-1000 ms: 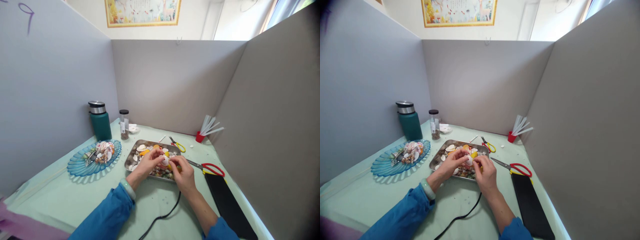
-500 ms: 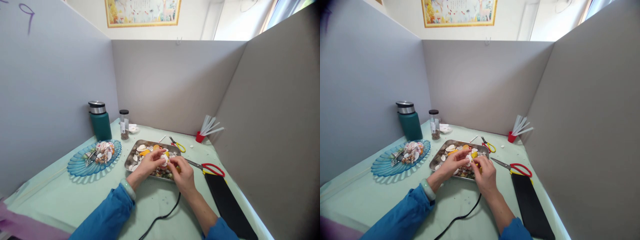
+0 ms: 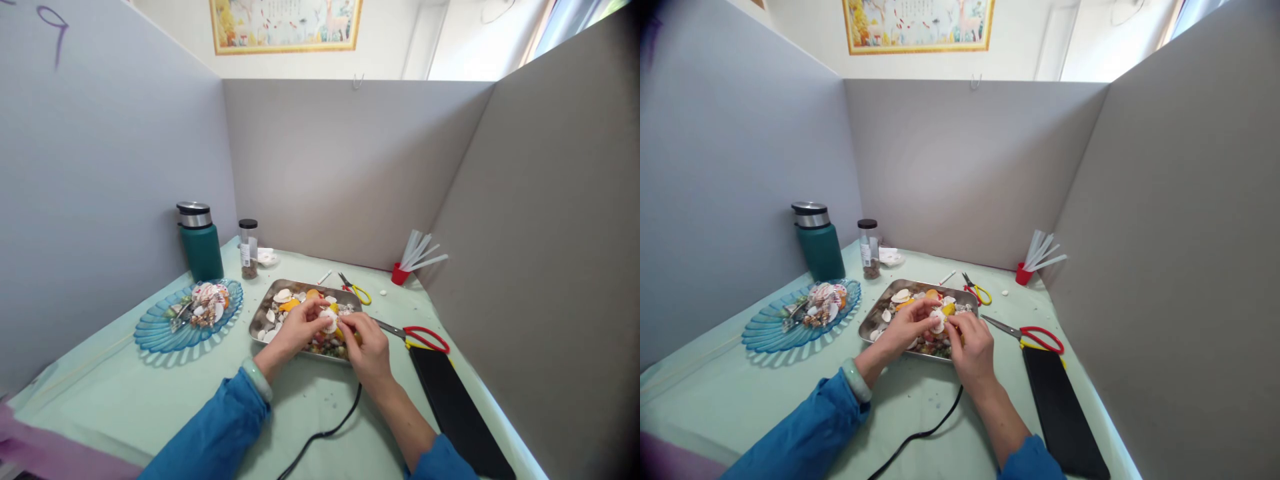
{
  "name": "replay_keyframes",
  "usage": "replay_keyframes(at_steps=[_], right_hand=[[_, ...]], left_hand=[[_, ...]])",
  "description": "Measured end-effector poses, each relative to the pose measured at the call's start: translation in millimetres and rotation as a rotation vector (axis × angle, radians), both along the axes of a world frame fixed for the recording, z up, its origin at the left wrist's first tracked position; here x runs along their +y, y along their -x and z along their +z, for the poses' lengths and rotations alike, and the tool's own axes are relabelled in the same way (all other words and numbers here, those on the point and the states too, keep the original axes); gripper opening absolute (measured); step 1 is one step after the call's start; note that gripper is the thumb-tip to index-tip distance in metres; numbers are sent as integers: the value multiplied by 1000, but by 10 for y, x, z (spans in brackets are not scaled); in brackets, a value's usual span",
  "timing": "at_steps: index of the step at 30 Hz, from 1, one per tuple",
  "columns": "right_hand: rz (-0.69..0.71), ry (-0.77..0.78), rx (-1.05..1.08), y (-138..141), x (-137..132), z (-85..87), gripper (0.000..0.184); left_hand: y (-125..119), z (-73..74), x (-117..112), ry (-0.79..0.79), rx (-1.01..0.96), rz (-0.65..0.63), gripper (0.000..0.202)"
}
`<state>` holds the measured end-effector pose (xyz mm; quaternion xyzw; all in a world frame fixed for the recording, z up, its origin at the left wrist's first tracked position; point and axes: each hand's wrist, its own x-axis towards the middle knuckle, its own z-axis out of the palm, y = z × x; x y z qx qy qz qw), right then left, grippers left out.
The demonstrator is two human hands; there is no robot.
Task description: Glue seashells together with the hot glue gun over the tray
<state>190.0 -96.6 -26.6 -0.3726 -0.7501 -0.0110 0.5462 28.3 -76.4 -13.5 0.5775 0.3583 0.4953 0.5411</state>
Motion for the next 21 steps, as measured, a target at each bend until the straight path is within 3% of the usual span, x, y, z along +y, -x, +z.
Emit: replay_keyframes(at_steps=[21], right_hand=[[1, -8, 7, 26, -3, 3, 12]], left_hand=[[14, 20, -10, 49, 7, 8, 43]])
